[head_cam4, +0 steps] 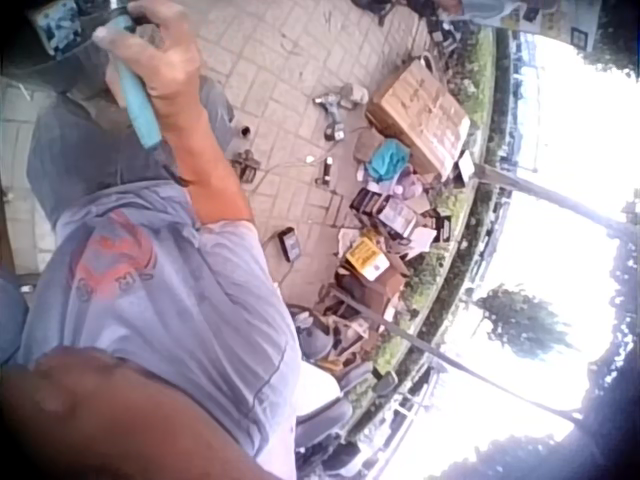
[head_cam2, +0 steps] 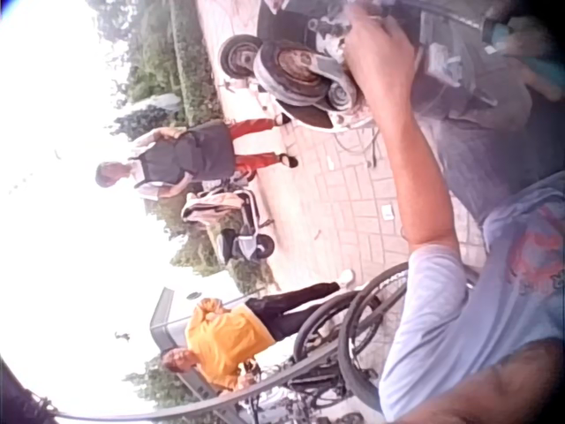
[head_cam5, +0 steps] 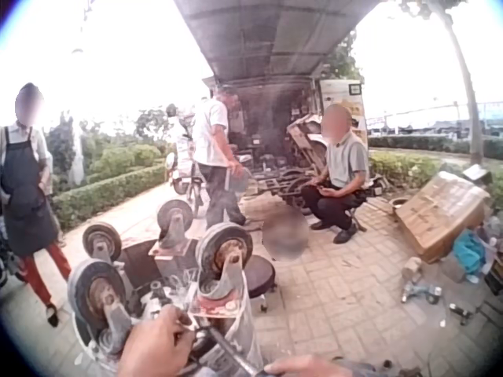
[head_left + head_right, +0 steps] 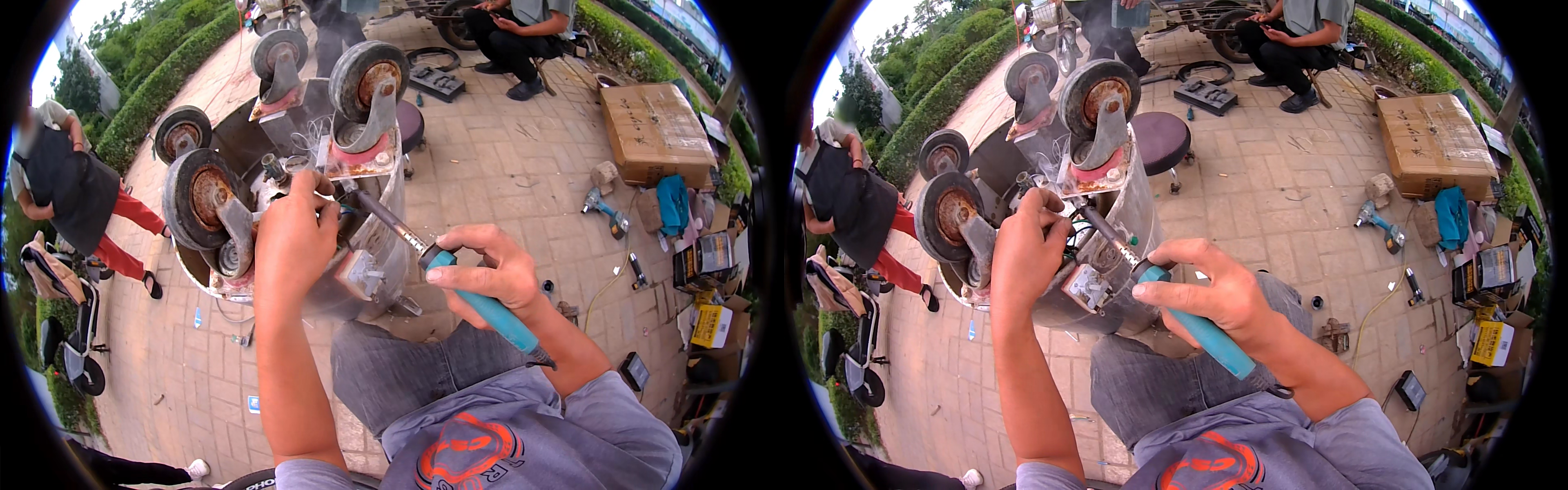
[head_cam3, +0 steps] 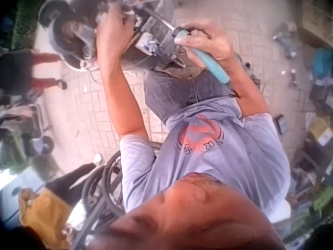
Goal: The person is soldering wires on a cylindrical metal device with wheels. They use a soldering iron and solder wire to connect components, handling the device and tools throughout the process.
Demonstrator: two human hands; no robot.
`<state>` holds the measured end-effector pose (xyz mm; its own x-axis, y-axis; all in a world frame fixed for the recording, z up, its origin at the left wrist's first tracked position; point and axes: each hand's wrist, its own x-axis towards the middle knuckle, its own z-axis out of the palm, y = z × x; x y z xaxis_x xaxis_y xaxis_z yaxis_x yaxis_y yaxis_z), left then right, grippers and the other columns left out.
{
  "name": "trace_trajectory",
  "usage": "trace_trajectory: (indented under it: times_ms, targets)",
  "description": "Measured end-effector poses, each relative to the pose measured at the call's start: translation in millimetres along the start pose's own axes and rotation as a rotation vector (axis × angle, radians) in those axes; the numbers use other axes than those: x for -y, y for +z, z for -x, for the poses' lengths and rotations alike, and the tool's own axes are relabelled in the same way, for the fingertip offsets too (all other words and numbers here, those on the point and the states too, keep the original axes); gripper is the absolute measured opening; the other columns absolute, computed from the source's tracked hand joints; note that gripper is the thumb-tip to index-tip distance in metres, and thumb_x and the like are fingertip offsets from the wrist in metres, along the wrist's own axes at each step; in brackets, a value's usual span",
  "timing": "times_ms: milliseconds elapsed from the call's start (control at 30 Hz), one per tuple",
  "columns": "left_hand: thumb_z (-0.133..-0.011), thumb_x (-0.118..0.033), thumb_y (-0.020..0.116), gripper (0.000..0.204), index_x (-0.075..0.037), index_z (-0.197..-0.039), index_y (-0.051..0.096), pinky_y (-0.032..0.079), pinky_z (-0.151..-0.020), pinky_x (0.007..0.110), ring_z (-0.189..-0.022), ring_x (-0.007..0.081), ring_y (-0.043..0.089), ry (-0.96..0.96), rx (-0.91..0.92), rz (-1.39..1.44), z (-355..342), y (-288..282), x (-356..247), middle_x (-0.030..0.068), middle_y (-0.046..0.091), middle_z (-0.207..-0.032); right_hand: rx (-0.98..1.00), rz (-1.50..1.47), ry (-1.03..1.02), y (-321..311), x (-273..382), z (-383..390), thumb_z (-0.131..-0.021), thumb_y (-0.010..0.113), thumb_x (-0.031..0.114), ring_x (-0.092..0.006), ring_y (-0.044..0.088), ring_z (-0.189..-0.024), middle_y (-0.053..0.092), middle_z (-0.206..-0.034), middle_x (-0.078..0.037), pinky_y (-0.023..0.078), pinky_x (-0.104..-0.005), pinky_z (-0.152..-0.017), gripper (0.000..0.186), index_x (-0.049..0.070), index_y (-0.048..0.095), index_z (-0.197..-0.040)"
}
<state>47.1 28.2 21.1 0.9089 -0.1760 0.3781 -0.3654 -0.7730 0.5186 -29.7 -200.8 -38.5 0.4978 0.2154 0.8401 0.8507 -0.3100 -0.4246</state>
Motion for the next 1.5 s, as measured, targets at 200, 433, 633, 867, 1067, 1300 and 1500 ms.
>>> trace_trajectory:
  times_ms: [200,433,633,867,1067,1300,1500]
  targets:
    - [-0.084,-0.004,0.064,0.019,0.004,-0.099,0.056,0.050,-0.068,0.037,-0.074,0.0329,0.068,0.009,-0.006,-0.005,0.3,0.0,1.3,0.0208,0.069,-0.080,0.012,-0.034,0.069,0.4,1.8,4.8,-0.060,0.073,-0.011,-0.0254,0.064,-0.097,0.059,-0.113,-0.012,0.055,-0.0330,-0.077,0.056,0.014,0.073,-0.110]
    - [-0.084,-0.004,0.064,0.019,0.004,-0.099,0.056,0.049,-0.067,0.037,-0.073,0.0325,0.068,0.018,-0.014,0.009,0.9,0.3,2.3,0.0207,0.069,-0.080,0.056,-0.006,-0.014,-1.5,0.3,0.9,-0.062,0.074,-0.015,-0.0187,0.065,-0.086,0.055,-0.118,-0.017,0.052,-0.0236,-0.062,0.050,0.005,0.073,-0.108]
    - [-0.084,-0.004,0.064,0.019,0.005,-0.099,0.056,0.049,-0.067,0.037,-0.073,0.0327,0.068,0.006,-0.003,0.015,0.3,-0.2,1.7,0.0208,0.069,-0.079,0.048,0.035,0.000,-1.4,2.0,1.3,-0.056,0.074,-0.013,-0.0217,0.065,-0.093,0.058,-0.115,-0.015,0.053,-0.0280,-0.073,0.056,0.011,0.074,-0.107]
    - [-0.085,-0.003,0.063,0.018,0.005,-0.099,0.056,0.049,-0.067,0.037,-0.074,0.0330,0.068,0.022,-0.013,0.019,0.7,-0.3,2.9,0.0216,0.069,-0.080,0.035,0.060,-0.045,-0.7,-0.7,-0.1,-0.055,0.073,-0.012,-0.0224,0.064,-0.094,0.059,-0.114,-0.015,0.053,-0.0291,-0.074,0.056,0.012,0.074,-0.107]
    - [-0.085,-0.003,0.064,0.018,0.005,-0.099,0.055,0.049,-0.066,0.037,-0.074,0.0332,0.068,-0.003,-0.007,0.022,0.7,-1.2,0.0,0.0221,0.069,-0.080,0.025,0.039,-0.005,-0.5,-0.2,1.1,-0.059,0.074,-0.009,-0.0262,0.065,-0.098,0.060,-0.114,-0.013,0.055,-0.0333,-0.080,0.057,0.016,0.074,-0.111]
    - [-0.085,-0.003,0.064,0.019,0.005,-0.099,0.054,0.050,-0.067,0.037,-0.075,0.0330,0.068,-0.004,-0.011,0.010,1.2,-0.8,1.0,0.0223,0.069,-0.081,0.016,-0.005,0.041,0.1,0.7,3.1,-0.059,0.074,-0.010,-0.0241,0.065,-0.095,0.060,-0.114,-0.013,0.056,-0.0307,-0.074,0.057,0.015,0.073,-0.111]
    - [-0.085,-0.003,0.064,0.019,0.005,-0.099,0.054,0.050,-0.067,0.036,-0.074,0.0320,0.068,0.002,-0.005,0.024,1.2,-1.0,-0.5,0.0223,0.069,-0.082,-0.068,-0.039,0.056,-0.4,0.9,3.1,-0.063,0.075,-0.010,-0.0206,0.065,-0.083,0.061,-0.110,-0.014,0.054,-0.0279,-0.065,0.048,0.008,0.072,-0.108]
